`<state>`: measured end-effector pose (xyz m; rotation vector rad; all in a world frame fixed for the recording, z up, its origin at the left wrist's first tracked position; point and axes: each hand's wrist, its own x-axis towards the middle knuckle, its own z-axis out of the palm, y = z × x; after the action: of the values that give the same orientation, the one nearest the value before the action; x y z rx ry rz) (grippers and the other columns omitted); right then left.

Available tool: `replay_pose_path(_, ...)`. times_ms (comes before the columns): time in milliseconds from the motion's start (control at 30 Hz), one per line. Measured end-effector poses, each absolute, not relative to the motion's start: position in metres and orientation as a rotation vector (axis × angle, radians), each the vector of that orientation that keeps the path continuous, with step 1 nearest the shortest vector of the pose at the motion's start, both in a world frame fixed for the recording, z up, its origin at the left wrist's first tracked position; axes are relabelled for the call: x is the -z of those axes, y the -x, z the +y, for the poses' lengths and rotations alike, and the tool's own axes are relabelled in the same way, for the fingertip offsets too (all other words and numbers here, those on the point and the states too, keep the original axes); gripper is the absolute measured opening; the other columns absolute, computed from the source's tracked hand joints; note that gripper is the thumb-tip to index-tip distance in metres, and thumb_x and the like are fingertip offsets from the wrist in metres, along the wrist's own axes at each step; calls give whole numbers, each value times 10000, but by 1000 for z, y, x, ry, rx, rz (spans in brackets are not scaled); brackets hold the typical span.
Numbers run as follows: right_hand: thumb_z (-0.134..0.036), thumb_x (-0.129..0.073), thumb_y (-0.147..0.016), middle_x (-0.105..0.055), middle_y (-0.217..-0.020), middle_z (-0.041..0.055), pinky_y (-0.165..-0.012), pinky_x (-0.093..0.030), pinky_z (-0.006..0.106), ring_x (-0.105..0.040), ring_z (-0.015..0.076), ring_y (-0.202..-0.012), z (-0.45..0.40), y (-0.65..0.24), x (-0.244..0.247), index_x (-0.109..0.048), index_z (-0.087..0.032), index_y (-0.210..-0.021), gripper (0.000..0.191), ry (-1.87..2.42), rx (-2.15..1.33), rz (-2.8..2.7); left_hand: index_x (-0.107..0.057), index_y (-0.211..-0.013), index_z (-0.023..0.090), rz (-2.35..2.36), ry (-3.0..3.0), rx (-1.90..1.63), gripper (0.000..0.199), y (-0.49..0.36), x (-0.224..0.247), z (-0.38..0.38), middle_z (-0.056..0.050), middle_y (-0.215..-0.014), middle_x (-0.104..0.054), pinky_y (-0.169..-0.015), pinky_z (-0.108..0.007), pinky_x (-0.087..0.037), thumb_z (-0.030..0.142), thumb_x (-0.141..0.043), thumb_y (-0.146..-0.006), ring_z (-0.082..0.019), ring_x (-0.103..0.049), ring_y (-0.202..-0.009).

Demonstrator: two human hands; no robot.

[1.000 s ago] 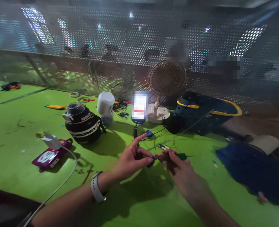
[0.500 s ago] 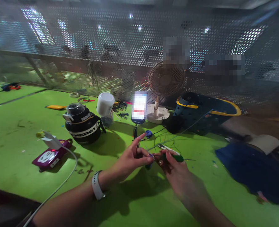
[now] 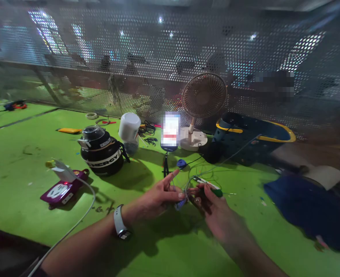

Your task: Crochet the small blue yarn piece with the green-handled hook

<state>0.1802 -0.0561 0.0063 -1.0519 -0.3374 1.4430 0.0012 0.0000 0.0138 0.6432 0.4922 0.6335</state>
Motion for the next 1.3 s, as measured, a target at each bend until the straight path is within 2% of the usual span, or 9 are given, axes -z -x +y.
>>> replay_pose_path(100, -409, -931, -506, -781, -756, 8, -703, -560, 215, -711, 134, -728, -56, -182, -4, -762, -198, -744, 360, 1024, -1438, -373, -128, -1539, 132, 466, -638, -626, 1108, -1, -11, 1, 13, -660, -675, -529, -188, -379, 67, -816, -673, -89, -589, -568)
replay_pose_path(233, -410, -905, -572, -778, -771, 14, -726, -552, 227, -710, 138, -748, -54, -186, -3, -765, -205, -745, 303, 968, -1437, -505, -290, -1492, 118, 466, -606, -614, 995, 0, -9, 1, 45, -612, -618, -550, -194, -378, 57, -819, -652, -74, -541, -541)
replay_pose_path(367, -410, -883, -615, -770, -760, 20, -653, -532, 236, -712, 159, -744, -53, -190, -4, -760, -214, -742, 264, 958, -1399, -644, -403, -1432, 115, 446, -581, -591, 882, 1, -9, 1, 55, -592, -587, -590, -202, -390, 49, -811, -652, -69, -519, -543)
replay_pose_path(567, -390, -864, -653, -774, -768, 28, -637, -521, 256, -705, 170, -728, -53, -193, -8, -757, -230, -728, 207, 966, -1358, -755, -438, -1411, 121, 387, -577, -564, 828, 3, -8, 2, 26, -637, -617, -587, -209, -401, 59, -798, -669, -83, -549, -572)
replay_pose_path(767, -385, -897, -592, -748, -701, 16, -568, -508, 251, -684, 163, -651, -54, -194, -12, -746, -207, -689, 253, 973, -1464, -595, -455, -1401, 148, 352, -672, -547, 826, 2, -6, 4, -2, -714, -672, -548, -193, -401, 107, -825, -663, -81, -578, -576)
replay_pose_path(933, -394, -910, -566, -753, -719, 17, -706, -572, 291, -679, 150, -666, -58, -185, -11, -760, -192, -724, 297, 957, -1620, -350, -365, -1469, 214, 409, -933, -687, 897, -3, -5, 2, 11, -759, -687, -695, -227, -479, 81, -805, -699, -102, -632, -694)
replay_pose_path(1100, -382, -922, -540, -764, -762, 13, -685, -549, 232, -679, 142, -742, -57, -177, -8, -758, -204, -764, 330, 958, -1463, -302, -355, -1476, 200, 487, -1207, -819, 853, -6, 2, 0, -4, -780, -691, -737, -266, -499, 164, -790, -743, -132, -651, -749)
replay_pose_path(1300, -467, -843, -652, -770, -843, 10, -745, -530, 280, -669, 150, -766, -57, -175, -7, -753, -233, -795, 289, 981, -1253, -560, -340, -1480, 183, 511, -1204, -775, 858, -7, 2, -1, -13, -768, -706, -730, -278, -507, 189, -788, -749, -135, -661, -724)
